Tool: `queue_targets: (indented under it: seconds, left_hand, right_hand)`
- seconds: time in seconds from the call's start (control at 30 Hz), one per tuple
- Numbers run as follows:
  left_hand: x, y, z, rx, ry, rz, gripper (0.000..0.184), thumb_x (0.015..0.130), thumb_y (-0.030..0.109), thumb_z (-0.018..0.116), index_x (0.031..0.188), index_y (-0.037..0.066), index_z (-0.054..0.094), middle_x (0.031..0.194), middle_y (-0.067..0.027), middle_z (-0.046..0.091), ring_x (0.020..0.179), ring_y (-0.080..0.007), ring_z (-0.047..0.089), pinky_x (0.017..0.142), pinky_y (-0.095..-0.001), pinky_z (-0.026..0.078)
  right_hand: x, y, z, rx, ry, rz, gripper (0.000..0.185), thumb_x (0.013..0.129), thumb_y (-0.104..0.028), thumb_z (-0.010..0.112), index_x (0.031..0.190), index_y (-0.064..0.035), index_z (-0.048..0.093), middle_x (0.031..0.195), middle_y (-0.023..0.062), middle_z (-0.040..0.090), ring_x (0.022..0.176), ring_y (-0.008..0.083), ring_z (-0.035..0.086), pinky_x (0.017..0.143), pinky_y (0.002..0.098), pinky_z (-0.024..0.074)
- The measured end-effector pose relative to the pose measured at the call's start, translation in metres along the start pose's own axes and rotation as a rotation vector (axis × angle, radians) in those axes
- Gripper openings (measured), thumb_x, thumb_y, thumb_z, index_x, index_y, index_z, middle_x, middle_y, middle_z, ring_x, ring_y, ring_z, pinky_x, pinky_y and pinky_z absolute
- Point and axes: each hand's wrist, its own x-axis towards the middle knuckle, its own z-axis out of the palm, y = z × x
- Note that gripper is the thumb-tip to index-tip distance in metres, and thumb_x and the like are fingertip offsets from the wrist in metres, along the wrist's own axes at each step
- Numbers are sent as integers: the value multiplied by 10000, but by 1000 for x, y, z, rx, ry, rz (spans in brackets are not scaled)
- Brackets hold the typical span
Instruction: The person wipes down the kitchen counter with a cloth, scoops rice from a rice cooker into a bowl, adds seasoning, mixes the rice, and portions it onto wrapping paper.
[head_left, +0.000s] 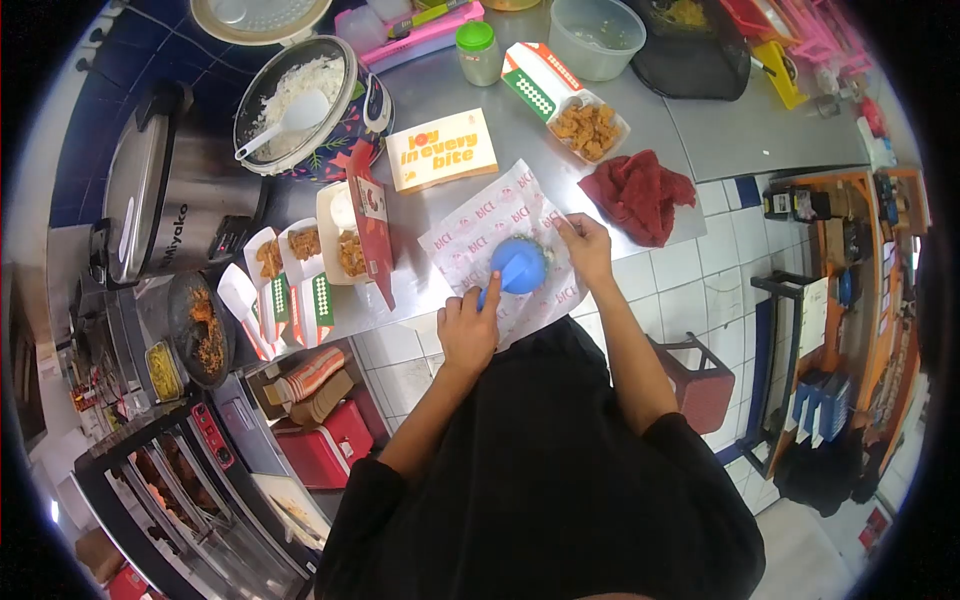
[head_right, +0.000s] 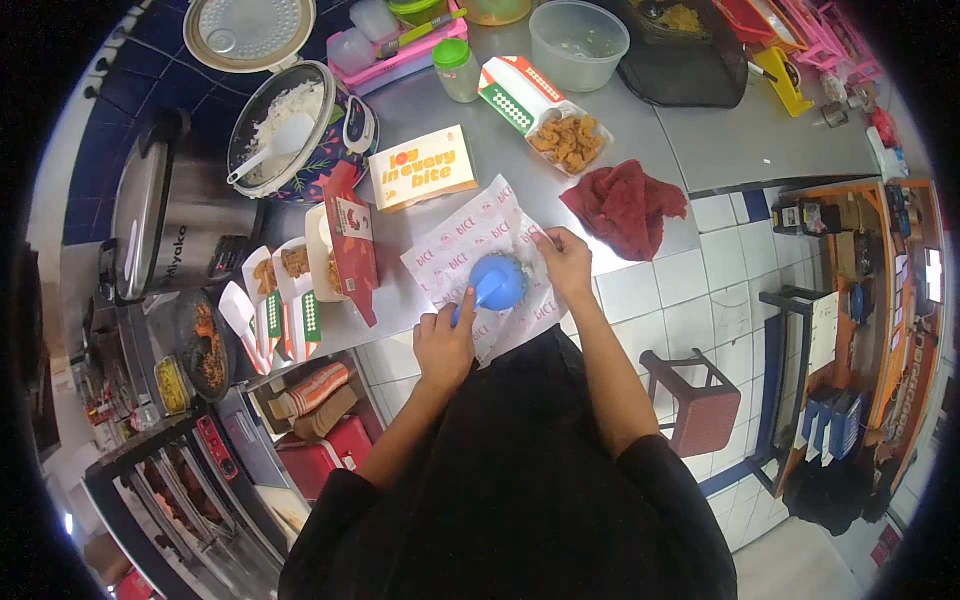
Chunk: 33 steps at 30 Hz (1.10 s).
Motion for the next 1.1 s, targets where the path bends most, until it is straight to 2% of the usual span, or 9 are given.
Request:
queue_targets:
  seconds: [0.27, 0.37, 0.43, 0.53, 0.73, 0.87, 0.93, 0.97, 1.1]
  left_hand:
    - [22, -18, 17, 95, 148, 82, 577, 778, 114, 677, 1347, 201, 636, 977, -29, 652, 740, -208, 546, 633, -354, 443]
    - [23, -21, 13, 7, 108, 134, 582, 778, 131, 696, 1354, 178, 626, 870, -39, 627, 696, -200, 567, 550, -335, 485]
    - [22, -20, 6, -48, -38, 190, 599, 777, 148, 708, 1368, 154, 606, 776, -43, 575, 663, -199, 582, 474, -318, 508]
    - [23, -18, 11, -11, -95, 177, 630, 782, 143, 691, 1401, 146, 574, 738, -38, 536, 673, -200, 591, 468, -324, 520]
    - [18, -17, 25, 71, -68, 247, 650, 789, 142, 659, 1428, 123, 544, 734, -33, 530, 658, -196, 586, 472, -320, 521]
    - [20, -14, 21, 64, -50, 232, 639, 790, 139, 667, 1419, 135, 557, 722, -32, 520, 645, -194, 579, 477, -321, 520]
    - [25, -14, 10, 1, -34, 215, 633, 791, 134, 686, 1413, 155, 569, 709, -29, 508, 625, -190, 570, 479, -319, 516]
    - [25, -15, 9, 0, -35, 225, 633, 791, 134, 686, 1413, 155, 569, 709, -29, 508, 625, -190, 570, 479, -319, 516]
    - [24, -23, 6, -13, -25, 242, 625, 796, 141, 712, 1405, 186, 581, 707, -30, 525, 615, -196, 576, 487, -310, 514]
  right_hand:
    - [26, -11, 7, 31, -9, -80, 257, 886, -256, 754, 931, -4, 729, 649, 24, 615, 589, 91, 524, 564, 289, 440]
    - [34, -19, 2, -59, -52, -84, 263, 877, -263, 758, 940, -10, 727, 662, 62, 634, 600, 133, 556, 597, 314, 460]
    - [35, -21, -2, -187, -87, -137, 260, 867, -265, 756, 957, -23, 727, 711, 125, 673, 641, 220, 630, 649, 356, 493]
    - [35, -20, -4, -226, -87, -137, 278, 862, -288, 749, 969, -32, 731, 786, 173, 706, 722, 302, 689, 694, 396, 519]
    - [23, -23, -17, -430, -66, -172, 359, 867, -380, 720, 959, -34, 734, 878, 200, 719, 823, 360, 705, 748, 440, 530]
    - [-1, 15, -41, -428, -96, -314, 390, 875, -394, 712, 944, -10, 731, 846, 182, 719, 768, 312, 702, 718, 414, 520]
    - [-7, 31, -47, -83, -246, 36, 405, 880, -390, 716, 940, 10, 726, 788, 135, 710, 702, 238, 669, 676, 378, 501]
    - [-11, 32, -47, -21, -217, 58, 396, 879, -381, 727, 942, 10, 728, 751, 91, 693, 669, 170, 615, 645, 344, 475]
    - [-14, 38, -40, 27, -169, 22, 382, 873, -372, 738, 938, 5, 732, 756, 94, 704, 662, 199, 636, 645, 355, 486]
